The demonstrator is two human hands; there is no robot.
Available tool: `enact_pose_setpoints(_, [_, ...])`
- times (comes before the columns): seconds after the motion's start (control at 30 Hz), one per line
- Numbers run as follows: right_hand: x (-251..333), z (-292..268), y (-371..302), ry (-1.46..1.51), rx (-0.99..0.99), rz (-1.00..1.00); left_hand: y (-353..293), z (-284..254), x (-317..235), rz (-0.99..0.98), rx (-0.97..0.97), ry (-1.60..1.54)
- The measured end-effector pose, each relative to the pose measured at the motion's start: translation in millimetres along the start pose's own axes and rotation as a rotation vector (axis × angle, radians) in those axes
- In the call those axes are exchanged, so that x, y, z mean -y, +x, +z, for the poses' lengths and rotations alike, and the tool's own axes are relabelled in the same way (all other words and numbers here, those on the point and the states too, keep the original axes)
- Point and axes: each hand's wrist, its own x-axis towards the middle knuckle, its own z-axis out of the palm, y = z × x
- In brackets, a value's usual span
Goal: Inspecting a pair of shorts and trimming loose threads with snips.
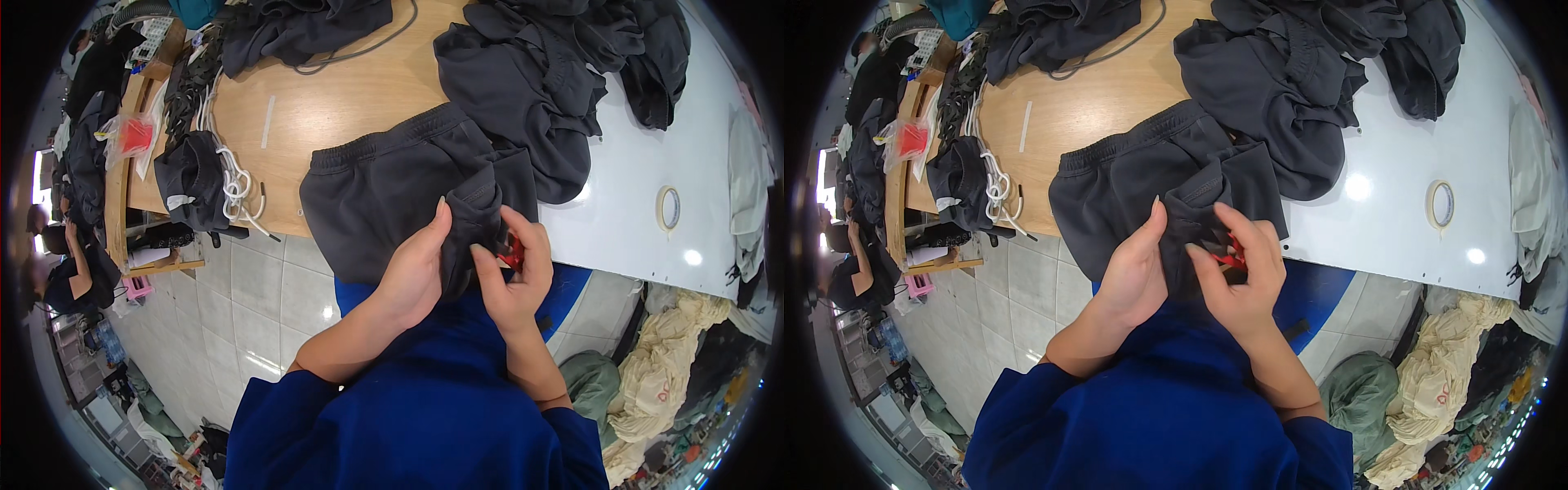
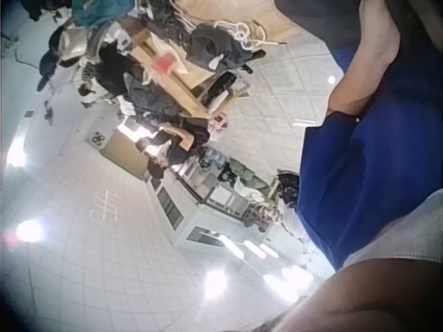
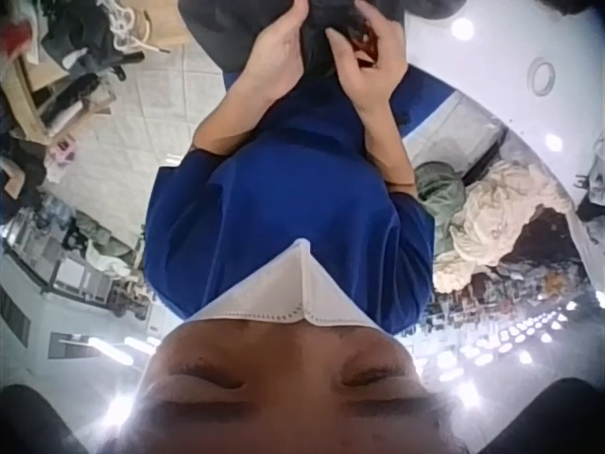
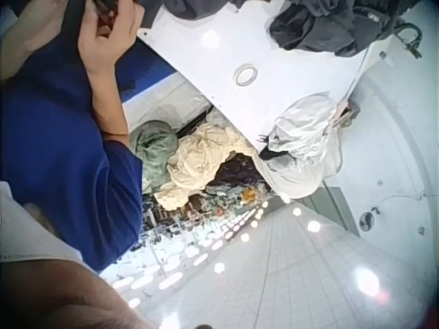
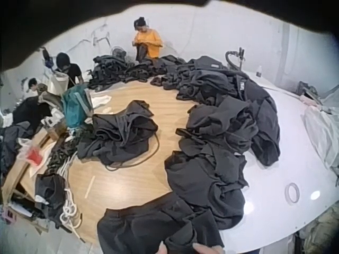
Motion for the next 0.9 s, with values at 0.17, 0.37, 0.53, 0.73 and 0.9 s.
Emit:
enact_pose_setpoints(0.17, [-19.4,6.6,-1.0,-0.013,0.085,-0.109,-1.9,-2.3,1.9,-0.064,-0.039,0.067])
enact_pose_setpoints(0.37, [-30.6,-11.3,6.2,0.44,-0.213,0.452,-1.7,-9.4,-1.5,-0.064,0.013,0.01])
enact_pose_setpoints(0.53, [-38.4,-33.9,14.7,0.664,-0.204,0.457,-3.7,-14.1,-5.6,0.032,0.042,0.225])
enact_pose_setpoints(0.73, [-41.0,-33.2,0.4,0.465,0.214,0.5,-6.0,-32.6,-1.9,0.135,0.115,0.58])
enact_pose_setpoints(0.9, [-31.1,-19.0,-8.3,0.221,0.307,0.431,-9.3,-27.1,-8.9,0.2,0.034,0.626])
